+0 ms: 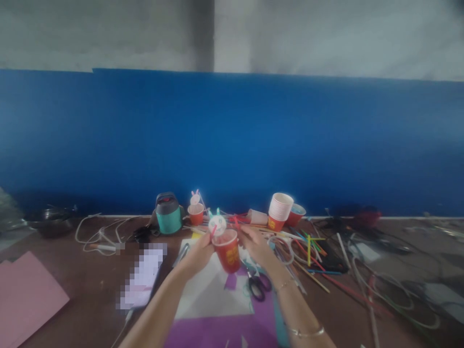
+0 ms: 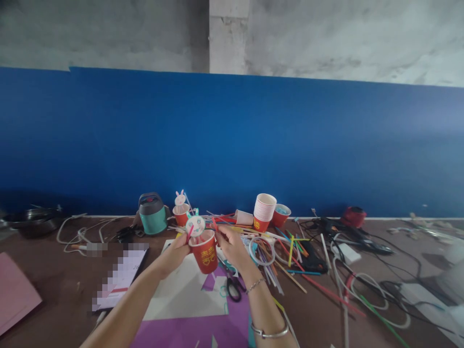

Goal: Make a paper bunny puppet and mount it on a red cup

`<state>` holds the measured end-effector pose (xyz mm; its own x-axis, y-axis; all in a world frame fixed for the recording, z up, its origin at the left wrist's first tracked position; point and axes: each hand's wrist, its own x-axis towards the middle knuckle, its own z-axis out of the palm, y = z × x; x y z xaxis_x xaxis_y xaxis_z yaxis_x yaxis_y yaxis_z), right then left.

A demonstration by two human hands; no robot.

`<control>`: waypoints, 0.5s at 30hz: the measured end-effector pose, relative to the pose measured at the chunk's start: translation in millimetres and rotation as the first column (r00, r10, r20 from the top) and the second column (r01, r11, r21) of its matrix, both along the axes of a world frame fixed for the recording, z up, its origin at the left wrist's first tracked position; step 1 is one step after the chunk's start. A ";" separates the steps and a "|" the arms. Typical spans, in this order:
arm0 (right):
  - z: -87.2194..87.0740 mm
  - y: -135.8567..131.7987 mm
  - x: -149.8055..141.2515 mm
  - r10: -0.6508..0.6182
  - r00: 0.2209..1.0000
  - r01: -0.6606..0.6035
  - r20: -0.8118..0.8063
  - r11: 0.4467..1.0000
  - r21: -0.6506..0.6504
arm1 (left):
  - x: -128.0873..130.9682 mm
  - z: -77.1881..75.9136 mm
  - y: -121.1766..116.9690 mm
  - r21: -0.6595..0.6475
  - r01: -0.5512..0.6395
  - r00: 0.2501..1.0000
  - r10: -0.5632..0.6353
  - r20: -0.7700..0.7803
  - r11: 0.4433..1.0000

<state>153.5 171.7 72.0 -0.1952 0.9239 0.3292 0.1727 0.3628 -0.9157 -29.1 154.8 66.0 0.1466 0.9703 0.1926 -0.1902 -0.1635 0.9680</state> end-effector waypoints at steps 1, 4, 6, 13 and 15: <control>1.8 -1.3 0.2 0.005 1.000 -0.006 0.029 0.999 0.042 | -1.7 0.1 -0.5 -0.017 0.036 0.999 -0.036 -0.014 0.999; 6.5 -5.9 0.6 0.045 0.994 -0.058 0.100 0.989 0.133 | -3.8 0.2 -0.8 -0.082 0.128 0.991 -0.130 -0.021 0.988; 9.0 -9.0 1.8 0.082 0.986 -0.103 0.143 0.983 0.149 | -3.9 2.0 -1.3 -0.135 0.157 0.988 -0.157 0.013 0.978; 23.6 -22.2 6.1 0.052 0.965 -0.105 0.256 0.974 0.199 | -7.2 18.5 -8.4 -0.227 0.201 0.979 -0.186 0.085 0.953; 28.5 -25.5 4.5 0.057 0.965 -0.111 0.256 0.973 0.201 | -7.8 21.2 -9.7 -0.216 0.231 0.972 -0.219 0.080 0.949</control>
<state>157.9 146.2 100.4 -0.3688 0.8148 0.4474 0.3441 0.5668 -0.7485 -36.9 145.2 87.2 0.3614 0.9324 -0.0101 -0.2506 0.1075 0.9621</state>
